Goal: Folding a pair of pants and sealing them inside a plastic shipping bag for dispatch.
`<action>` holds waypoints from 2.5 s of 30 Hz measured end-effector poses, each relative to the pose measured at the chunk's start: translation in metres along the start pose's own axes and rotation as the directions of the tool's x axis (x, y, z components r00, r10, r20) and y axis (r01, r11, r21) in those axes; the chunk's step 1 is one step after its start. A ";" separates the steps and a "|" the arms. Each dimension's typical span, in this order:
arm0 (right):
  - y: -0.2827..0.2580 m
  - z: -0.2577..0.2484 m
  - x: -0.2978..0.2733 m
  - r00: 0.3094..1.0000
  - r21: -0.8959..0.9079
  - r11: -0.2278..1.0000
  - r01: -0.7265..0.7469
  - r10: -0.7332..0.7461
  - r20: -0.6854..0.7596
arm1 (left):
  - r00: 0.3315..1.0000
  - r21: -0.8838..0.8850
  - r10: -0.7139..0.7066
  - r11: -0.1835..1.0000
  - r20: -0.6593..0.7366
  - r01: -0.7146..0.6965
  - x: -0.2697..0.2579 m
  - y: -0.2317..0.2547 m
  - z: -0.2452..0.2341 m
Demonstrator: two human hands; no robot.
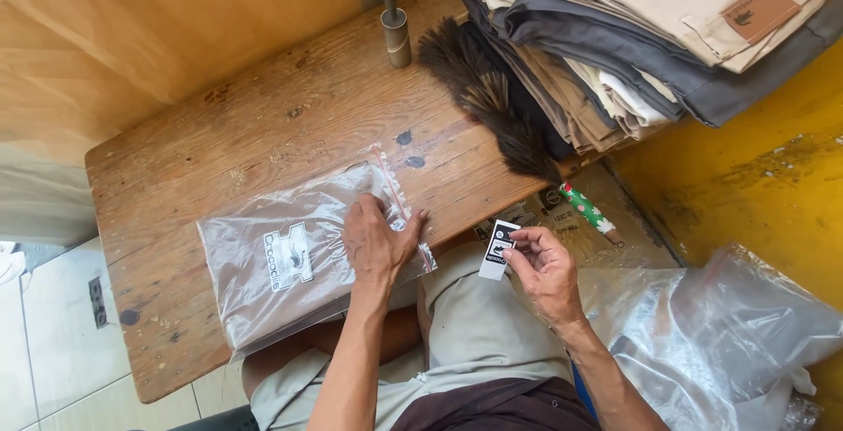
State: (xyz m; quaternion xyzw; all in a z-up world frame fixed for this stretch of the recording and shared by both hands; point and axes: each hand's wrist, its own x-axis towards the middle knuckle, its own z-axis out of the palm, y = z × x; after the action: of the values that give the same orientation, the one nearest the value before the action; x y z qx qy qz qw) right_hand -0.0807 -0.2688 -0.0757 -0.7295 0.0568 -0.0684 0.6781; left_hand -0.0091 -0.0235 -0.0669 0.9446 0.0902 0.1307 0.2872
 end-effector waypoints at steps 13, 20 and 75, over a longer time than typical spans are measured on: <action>0.007 0.063 0.068 0.990 0.017 0.991 0.133 -0.133 0.035 | 0.988 0.082 -0.140 0.986 -0.065 0.145 0.003 0.032 -0.020; 0.002 0.073 0.074 0.993 -0.041 0.992 0.117 -0.117 0.025 | 0.977 0.108 -0.190 0.974 -0.094 0.199 0.010 0.006 0.023; -0.036 0.167 0.160 0.905 -0.099 0.963 -0.249 0.268 0.330 | 0.996 0.328 -0.024 0.943 -0.088 0.052 -0.057 -0.126 -0.091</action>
State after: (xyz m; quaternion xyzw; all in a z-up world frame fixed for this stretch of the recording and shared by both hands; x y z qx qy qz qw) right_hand 0.1057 -0.1303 -0.0482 -0.7346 0.0368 0.1510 0.6605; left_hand -0.1028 0.1126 -0.0769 0.9713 0.1408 0.1470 0.1234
